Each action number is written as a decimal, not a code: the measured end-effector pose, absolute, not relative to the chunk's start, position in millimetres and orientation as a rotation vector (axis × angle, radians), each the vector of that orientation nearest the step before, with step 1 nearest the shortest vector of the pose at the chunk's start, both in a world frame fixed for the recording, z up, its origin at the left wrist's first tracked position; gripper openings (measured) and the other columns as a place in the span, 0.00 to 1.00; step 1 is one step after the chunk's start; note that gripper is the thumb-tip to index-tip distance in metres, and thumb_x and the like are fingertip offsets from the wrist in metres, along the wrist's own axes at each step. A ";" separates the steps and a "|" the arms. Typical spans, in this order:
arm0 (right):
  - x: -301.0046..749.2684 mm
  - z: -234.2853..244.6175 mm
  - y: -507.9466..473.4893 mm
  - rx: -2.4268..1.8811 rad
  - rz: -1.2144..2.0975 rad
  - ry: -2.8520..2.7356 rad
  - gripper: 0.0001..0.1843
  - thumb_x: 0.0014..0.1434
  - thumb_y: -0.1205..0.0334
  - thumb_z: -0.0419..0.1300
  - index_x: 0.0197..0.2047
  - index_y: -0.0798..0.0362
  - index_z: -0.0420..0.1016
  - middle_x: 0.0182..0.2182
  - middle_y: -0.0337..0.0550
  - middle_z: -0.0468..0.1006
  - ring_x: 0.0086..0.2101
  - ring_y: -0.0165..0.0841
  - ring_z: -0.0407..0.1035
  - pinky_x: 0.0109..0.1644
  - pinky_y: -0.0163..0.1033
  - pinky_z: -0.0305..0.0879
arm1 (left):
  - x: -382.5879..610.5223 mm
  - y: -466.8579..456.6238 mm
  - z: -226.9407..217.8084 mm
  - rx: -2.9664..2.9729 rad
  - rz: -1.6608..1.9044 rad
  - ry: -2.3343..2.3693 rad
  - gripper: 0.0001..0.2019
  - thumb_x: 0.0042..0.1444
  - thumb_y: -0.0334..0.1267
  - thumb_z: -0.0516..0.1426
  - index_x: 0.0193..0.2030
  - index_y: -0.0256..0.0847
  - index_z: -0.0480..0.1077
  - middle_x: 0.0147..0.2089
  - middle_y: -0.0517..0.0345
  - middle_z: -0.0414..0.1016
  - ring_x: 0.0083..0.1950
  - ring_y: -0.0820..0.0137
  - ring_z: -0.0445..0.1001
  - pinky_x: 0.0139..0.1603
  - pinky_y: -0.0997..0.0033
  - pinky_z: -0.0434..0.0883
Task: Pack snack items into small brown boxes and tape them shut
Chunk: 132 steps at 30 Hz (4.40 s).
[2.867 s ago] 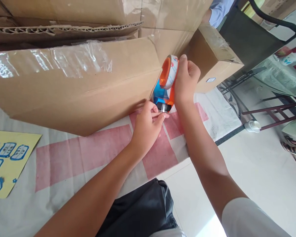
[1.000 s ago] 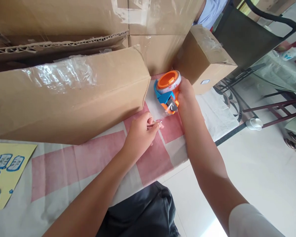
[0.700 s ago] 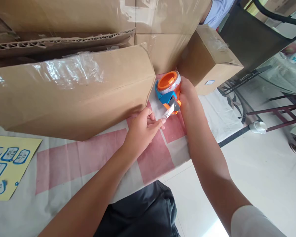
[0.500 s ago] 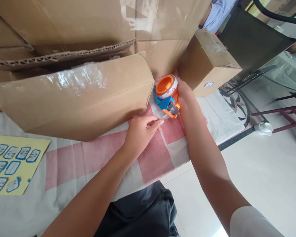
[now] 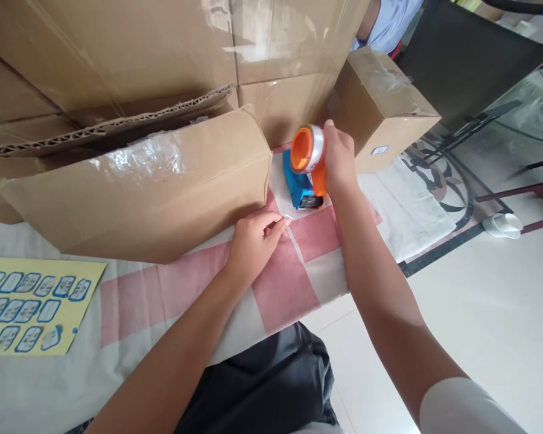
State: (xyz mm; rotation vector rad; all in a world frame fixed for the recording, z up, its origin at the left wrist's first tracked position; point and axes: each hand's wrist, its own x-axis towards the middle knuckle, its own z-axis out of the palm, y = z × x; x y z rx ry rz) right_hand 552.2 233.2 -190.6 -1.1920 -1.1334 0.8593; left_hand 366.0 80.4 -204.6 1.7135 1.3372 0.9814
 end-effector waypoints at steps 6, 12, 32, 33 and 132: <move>545.1 -180.8 219.8 -1.171 0.583 -1.294 0.27 0.62 0.35 0.61 0.29 0.48 0.58 0.31 0.37 0.65 0.41 0.34 0.69 0.43 0.39 0.70 | 364.2 79.3 -202.1 1.632 1.020 1.264 0.13 0.65 0.44 0.57 0.32 0.43 0.76 0.30 0.61 0.81 0.27 0.73 0.70 0.32 0.73 0.64; 542.8 -142.6 176.4 -1.118 0.356 -1.435 0.24 0.66 0.37 0.57 0.31 0.49 0.67 0.30 0.40 0.69 0.37 0.36 0.68 0.42 0.42 0.67 | 364.3 74.3 -195.6 1.664 1.143 1.240 0.14 0.65 0.45 0.57 0.32 0.42 0.76 0.31 0.60 0.81 0.25 0.73 0.66 0.30 0.73 0.63; 546.5 -101.4 49.6 -1.010 0.604 -2.094 0.24 0.59 0.39 0.67 0.46 0.51 0.81 0.34 0.43 0.80 0.33 0.34 0.70 0.38 0.40 0.64 | 368.5 37.2 -167.5 1.672 1.288 1.053 0.12 0.64 0.43 0.58 0.31 0.42 0.75 0.27 0.60 0.77 0.24 0.73 0.63 0.28 0.71 0.60; 546.2 -100.5 48.3 -0.974 0.596 -2.118 0.26 0.55 0.38 0.70 0.46 0.51 0.82 0.34 0.43 0.79 0.33 0.34 0.70 0.38 0.40 0.64 | 368.6 35.4 -168.4 1.647 1.307 1.056 0.12 0.64 0.43 0.58 0.32 0.42 0.75 0.27 0.60 0.77 0.25 0.73 0.64 0.28 0.72 0.61; 424.8 -75.7 218.8 -0.652 0.945 -2.146 0.15 0.63 0.49 0.63 0.35 0.52 0.76 0.37 0.43 0.80 0.40 0.36 0.73 0.50 0.42 0.67 | 292.4 22.5 -132.6 1.751 1.642 2.175 0.11 0.65 0.38 0.55 0.53 0.47 0.72 0.68 0.49 0.71 0.70 0.50 0.63 0.66 0.44 0.62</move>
